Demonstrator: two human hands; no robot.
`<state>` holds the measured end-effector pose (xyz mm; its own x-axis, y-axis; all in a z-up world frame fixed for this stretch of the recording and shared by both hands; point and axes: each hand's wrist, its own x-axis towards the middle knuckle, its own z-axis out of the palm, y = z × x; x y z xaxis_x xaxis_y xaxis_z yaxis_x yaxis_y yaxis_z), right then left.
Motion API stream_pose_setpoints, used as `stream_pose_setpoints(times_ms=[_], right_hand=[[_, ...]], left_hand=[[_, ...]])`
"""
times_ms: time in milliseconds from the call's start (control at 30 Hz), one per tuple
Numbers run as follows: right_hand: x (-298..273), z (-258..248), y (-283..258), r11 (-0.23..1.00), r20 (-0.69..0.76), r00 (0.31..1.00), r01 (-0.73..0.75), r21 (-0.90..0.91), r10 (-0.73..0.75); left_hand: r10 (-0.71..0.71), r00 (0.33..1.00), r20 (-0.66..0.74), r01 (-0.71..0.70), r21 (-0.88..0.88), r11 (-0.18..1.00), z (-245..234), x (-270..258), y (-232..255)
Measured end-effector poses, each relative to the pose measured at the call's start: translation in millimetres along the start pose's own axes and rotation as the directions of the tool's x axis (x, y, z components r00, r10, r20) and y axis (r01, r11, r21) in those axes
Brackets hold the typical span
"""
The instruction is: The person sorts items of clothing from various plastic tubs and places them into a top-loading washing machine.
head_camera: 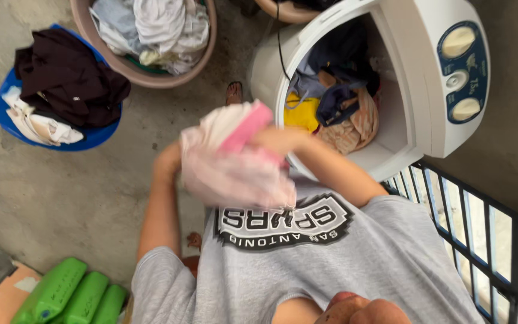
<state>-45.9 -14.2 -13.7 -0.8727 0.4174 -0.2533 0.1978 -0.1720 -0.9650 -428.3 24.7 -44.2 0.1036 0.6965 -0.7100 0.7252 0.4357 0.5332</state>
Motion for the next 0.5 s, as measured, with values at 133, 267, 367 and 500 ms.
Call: stream_pose_setpoints(times_ms=[133, 267, 367, 500], right_hand=[[16, -38, -8, 0.935, -0.331, 0.943, -0.096, -0.341, -0.023], [32, -12, 26, 0.743, -0.67, 0.731, -0.375, -0.555, -0.132], [16, -26, 34, 0.543, -0.869, 0.327, -0.683, -0.489, -0.372], [-5, -55, 40, 0.663, -0.951, 0.215, -0.683, -0.308, -0.221]], left_hand=[[-0.309, 0.947, 0.086, 0.295, 0.146, 0.944, 28, 19, -98], [-0.526, 0.82, 0.227, 0.457, 0.294, 0.839, 53, 21, -164], [-0.619, 0.733, 0.282, 0.512, 0.37, 0.775, 80, 18, -184], [-0.653, 0.737, 0.174, 0.542, 0.424, 0.725, 89, 30, -188]])
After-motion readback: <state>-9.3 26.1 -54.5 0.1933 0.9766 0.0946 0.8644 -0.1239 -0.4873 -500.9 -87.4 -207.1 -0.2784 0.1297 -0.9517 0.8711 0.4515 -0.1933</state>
